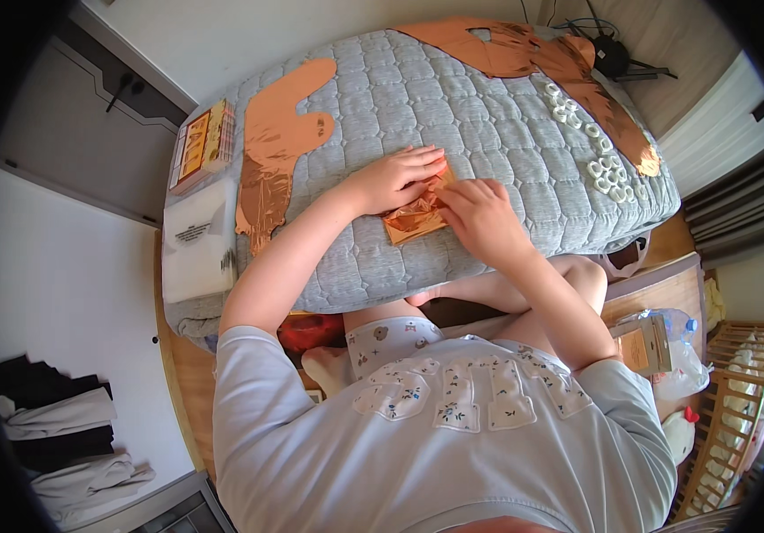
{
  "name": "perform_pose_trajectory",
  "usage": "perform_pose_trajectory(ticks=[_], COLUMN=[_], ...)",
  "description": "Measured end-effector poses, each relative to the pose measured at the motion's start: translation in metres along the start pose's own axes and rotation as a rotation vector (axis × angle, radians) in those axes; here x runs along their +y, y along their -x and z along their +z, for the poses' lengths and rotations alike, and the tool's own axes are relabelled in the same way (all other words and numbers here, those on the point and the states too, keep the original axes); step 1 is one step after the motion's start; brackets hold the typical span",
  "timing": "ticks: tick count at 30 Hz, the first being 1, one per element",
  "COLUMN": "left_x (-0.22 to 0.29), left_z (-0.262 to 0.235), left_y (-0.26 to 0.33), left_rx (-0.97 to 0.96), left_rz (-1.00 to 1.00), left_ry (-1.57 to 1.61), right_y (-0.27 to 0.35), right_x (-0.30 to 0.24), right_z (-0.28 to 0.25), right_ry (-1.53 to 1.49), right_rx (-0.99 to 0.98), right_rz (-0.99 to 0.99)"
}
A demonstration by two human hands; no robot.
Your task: The person folds a foil balloon into a small square by hand, places it onto a cardboard packaging card, and holds up the card.
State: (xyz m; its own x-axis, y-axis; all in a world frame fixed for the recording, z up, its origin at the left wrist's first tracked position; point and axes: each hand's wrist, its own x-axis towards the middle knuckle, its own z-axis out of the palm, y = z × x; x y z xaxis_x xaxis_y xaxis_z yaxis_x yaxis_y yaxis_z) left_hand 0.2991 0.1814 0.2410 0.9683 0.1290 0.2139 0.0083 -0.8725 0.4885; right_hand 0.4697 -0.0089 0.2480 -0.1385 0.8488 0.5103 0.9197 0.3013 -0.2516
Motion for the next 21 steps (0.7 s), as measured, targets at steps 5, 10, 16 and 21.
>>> perform_pose_trajectory(ticks=[5,10,16,21], left_x=[0.004,0.008,0.05,0.076], left_z=[0.0,0.003,0.042,0.071], left_y=[-0.002,0.002,0.011,-0.01], left_rx=[-0.01,-0.005,0.265,0.406], left_rz=[-0.009,-0.018,-0.361,-0.582], left_ry=[-0.004,-0.03,-0.143,-0.218], right_y=[0.011,0.012,0.002,-0.011], right_x=[-0.003,0.0,0.026,0.045], right_z=[0.008,0.004,-0.009,-0.017], right_ry=[0.058,-0.009,-0.199,-0.015], right_rx=[-0.019,0.005,-0.053,-0.163], right_rz=[0.014,0.005,0.045,-0.104])
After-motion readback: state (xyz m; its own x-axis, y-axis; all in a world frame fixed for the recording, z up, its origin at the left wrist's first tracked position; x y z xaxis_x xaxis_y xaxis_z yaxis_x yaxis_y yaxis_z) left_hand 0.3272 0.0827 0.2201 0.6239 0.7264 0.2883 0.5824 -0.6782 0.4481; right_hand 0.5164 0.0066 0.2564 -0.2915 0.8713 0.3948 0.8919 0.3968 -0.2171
